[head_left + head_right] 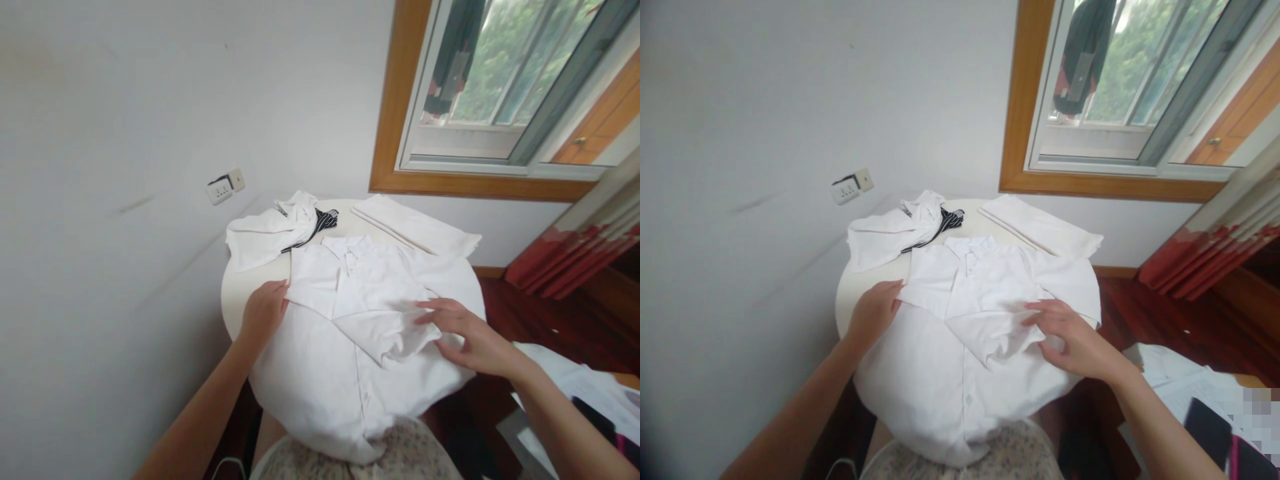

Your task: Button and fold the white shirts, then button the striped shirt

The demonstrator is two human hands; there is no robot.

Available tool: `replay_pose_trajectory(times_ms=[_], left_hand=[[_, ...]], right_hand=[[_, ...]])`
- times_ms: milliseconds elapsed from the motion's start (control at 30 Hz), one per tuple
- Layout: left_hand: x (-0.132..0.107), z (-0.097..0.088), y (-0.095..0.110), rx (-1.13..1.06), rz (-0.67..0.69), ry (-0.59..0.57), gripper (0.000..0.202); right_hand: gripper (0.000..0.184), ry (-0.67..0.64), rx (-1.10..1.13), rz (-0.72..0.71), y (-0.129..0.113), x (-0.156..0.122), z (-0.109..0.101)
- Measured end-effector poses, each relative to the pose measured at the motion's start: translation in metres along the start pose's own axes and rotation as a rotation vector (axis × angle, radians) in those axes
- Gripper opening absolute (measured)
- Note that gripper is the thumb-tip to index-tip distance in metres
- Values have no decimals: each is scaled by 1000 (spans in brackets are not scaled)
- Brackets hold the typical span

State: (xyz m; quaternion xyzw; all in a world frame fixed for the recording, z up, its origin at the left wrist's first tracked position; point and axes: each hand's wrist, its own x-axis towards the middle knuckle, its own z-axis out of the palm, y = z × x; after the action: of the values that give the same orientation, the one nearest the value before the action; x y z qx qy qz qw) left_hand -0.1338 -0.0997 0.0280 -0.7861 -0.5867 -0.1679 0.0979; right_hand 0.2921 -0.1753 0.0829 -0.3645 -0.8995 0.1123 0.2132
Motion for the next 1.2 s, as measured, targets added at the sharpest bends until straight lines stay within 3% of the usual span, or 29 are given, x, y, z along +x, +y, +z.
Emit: replay_pose_trajectory(times_ms=[133,267,467,533,633,700,833,900,967,1067,1200], left_hand=[[-6,1,-4,18,-72,21,28],[-13,8,-15,14,-127,34,31],[-20,23,-37,-48,-196,96,44],[-21,25,-41,-49,-198,99,46],[-21,25,-43,-24,-180,80,43],[-22,23,-42,-6,-155,68,43],[-25,21,-40,-61,-31,38,49],[-24,19,-41,-114,22,13,51],[-18,15,-41,-142,13,9,49],[9,5,-37,-122,-104,8,42],[59,1,-26,22,-350,-199,43]], right_hand=[[19,-33,20,34,-10,-13,4],[19,-48,4,168,-16,-32,-4],[55,-82,-29,303,-17,-51,-17],[50,-143,23,307,-15,-53,-15],[27,-326,182,224,-13,-52,-8],[27,-406,274,186,-14,-51,-3],[63,-452,370,222,-17,-47,-2],[72,-500,389,248,-16,-40,-5],[59,-493,356,292,-13,-27,-6],[42,-371,199,365,-1,1,4],[33,-212,-136,353,13,40,31]])
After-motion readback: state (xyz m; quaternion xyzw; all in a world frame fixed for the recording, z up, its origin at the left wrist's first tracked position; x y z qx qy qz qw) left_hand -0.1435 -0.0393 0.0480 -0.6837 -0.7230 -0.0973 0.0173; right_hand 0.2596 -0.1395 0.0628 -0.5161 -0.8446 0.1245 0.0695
